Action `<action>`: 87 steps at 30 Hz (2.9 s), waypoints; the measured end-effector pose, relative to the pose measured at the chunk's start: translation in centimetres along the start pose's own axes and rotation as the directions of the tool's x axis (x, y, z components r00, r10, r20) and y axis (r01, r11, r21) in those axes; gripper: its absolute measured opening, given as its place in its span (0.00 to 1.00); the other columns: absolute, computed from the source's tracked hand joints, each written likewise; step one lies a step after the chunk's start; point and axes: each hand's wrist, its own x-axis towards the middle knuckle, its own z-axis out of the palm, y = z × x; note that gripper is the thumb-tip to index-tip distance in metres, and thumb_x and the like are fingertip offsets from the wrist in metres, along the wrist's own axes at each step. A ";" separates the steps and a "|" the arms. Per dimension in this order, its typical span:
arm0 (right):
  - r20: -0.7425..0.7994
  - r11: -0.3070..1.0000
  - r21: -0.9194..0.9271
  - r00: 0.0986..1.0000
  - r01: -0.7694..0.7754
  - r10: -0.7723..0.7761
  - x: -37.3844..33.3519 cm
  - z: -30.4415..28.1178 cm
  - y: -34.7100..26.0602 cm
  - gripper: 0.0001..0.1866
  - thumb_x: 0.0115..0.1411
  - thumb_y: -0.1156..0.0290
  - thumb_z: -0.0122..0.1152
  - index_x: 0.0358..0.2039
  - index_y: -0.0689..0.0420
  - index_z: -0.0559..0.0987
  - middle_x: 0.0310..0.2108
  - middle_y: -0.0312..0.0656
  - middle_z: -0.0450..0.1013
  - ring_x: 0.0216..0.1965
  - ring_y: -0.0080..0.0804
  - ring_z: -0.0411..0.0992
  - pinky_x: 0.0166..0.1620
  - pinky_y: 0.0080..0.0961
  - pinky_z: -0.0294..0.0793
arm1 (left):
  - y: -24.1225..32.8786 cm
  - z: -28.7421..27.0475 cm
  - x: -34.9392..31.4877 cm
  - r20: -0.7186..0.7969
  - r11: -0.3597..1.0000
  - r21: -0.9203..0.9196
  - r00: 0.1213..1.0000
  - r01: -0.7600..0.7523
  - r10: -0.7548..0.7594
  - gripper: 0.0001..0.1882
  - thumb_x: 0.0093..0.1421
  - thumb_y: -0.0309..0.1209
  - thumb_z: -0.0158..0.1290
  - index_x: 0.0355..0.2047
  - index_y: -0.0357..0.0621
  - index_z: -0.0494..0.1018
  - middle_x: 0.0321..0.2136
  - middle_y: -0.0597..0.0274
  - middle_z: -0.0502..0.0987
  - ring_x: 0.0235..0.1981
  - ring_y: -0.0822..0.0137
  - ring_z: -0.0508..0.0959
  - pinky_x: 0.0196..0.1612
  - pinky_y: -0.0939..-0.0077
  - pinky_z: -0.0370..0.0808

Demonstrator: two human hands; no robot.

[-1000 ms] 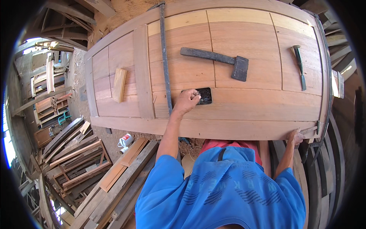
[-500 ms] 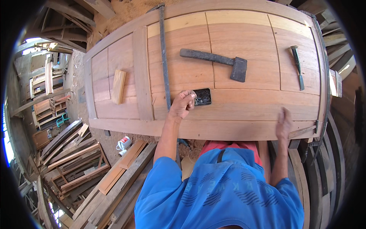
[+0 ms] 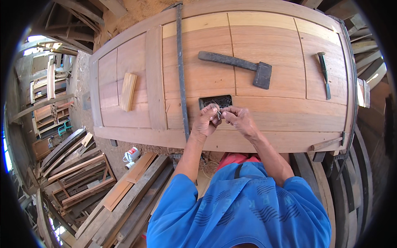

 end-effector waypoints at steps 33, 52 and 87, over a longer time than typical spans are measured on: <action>-0.093 0.049 -0.995 0.938 -0.082 -0.333 6.2 3.4 -0.6 0.09 0.53 0.69 0.68 0.32 0.58 0.89 0.62 0.52 0.66 0.61 0.54 0.64 0.62 0.49 0.65 | 1.0 -0.3 0.7 -0.274 0.094 0.958 0.761 0.272 0.588 0.16 0.63 0.39 0.58 0.45 0.42 0.83 0.29 0.44 0.84 0.34 0.44 0.85 0.41 0.53 0.80; -0.091 0.359 -0.933 0.947 0.028 -0.309 4.3 -0.1 -1.7 0.08 0.55 0.70 0.65 0.33 0.55 0.88 0.64 0.51 0.68 0.63 0.59 0.64 0.63 0.54 0.65 | 0.4 -2.9 0.0 -0.163 0.176 0.982 0.750 0.063 0.641 0.13 0.62 0.35 0.61 0.43 0.42 0.82 0.22 0.53 0.81 0.23 0.58 0.82 0.31 0.65 0.77; 0.002 0.349 -0.932 0.963 0.100 -0.269 5.2 1.1 -0.1 0.07 0.53 0.73 0.66 0.31 0.62 0.85 0.67 0.56 0.65 0.65 0.60 0.62 0.67 0.52 0.61 | 0.5 -5.6 0.1 -0.011 0.146 0.977 0.648 -0.155 0.761 0.17 0.60 0.21 0.63 0.49 0.38 0.76 0.38 0.46 0.83 0.37 0.49 0.84 0.41 0.60 0.81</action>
